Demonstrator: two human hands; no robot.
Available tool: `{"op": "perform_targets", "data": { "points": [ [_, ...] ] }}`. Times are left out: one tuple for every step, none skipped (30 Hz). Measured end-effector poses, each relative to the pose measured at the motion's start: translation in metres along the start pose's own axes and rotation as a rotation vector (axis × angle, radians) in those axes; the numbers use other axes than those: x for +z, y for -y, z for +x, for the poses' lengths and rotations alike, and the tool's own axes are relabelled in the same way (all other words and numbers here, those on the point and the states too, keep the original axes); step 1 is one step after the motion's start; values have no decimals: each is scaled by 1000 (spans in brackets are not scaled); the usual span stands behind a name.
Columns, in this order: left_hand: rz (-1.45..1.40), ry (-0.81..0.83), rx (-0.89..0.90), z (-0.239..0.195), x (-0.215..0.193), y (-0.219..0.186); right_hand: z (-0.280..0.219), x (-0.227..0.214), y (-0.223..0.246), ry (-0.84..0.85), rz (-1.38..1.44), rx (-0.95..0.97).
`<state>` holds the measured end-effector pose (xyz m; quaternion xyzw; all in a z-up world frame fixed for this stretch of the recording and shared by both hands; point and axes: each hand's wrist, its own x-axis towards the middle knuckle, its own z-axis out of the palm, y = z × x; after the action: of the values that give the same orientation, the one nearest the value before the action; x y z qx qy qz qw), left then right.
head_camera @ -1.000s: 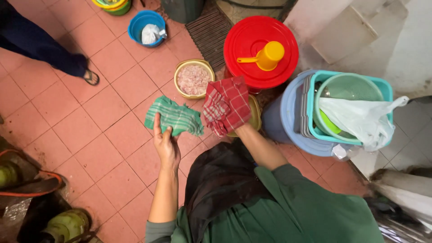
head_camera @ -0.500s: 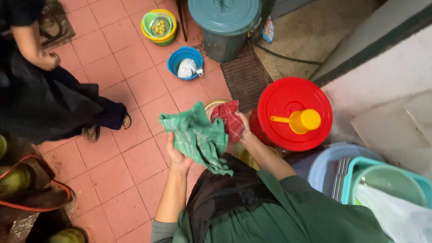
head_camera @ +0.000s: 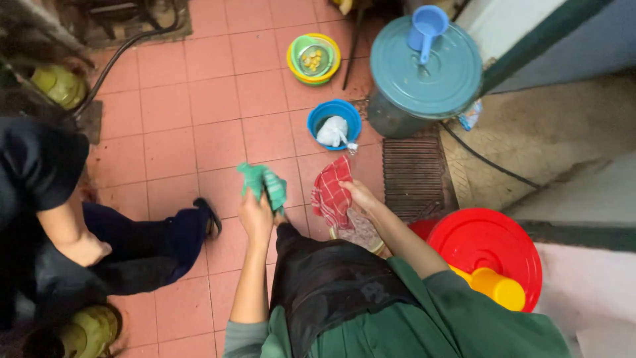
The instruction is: The recorder is preparing a meal by transferring liquids between pots, adding ingredients, and chopping onions.
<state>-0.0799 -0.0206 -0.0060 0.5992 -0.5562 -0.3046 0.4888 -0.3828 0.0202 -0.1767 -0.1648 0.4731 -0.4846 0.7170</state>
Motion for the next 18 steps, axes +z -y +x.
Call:
{"op": "perform_targets", "data": {
  "points": [
    [8,-24,-12,22,-1,6,18,14,8,18,-12,17],
    [294,-25,196,45,-3,11,36,29,16,-9,-57,-6],
    [578,-21,411,77,-3,17,61,46,29,-34,-102,-46],
    [585,-43,406,106,-4,21,84,63,40,-14,-114,-45],
    [545,-25,317,134,-10,25,105,82,50,-25,-158,-92],
    [504,-7,229,162,-15,27,125,102,60,-34,-202,-141],
    [509,-27,233,190,-19,32,149,118,64,-16,-206,-147],
    [509,-24,255,219,-24,36,172,134,69,-46,-226,-98],
    [506,-24,277,248,-28,39,196,150,77,-76,-250,-52],
    [509,-47,281,276,-30,44,225,157,84,-56,-259,-60],
    [541,-10,228,298,-35,51,248,164,82,-1,-358,-28],
    [573,26,173,319,-39,59,271,170,80,56,-458,3],
    [576,9,185,345,-35,80,284,189,95,70,-460,-12],
    [555,40,50,371,-31,101,298,208,109,37,-618,-102],
    [532,81,-94,389,-31,124,302,226,115,-1,-775,-184],
    [534,75,-92,402,-36,135,325,223,107,5,-775,-188],
    [433,90,-197,417,-36,146,352,217,103,6,-746,-238],
    [330,105,-300,432,-36,157,381,210,98,7,-716,-288]
  ]
}}
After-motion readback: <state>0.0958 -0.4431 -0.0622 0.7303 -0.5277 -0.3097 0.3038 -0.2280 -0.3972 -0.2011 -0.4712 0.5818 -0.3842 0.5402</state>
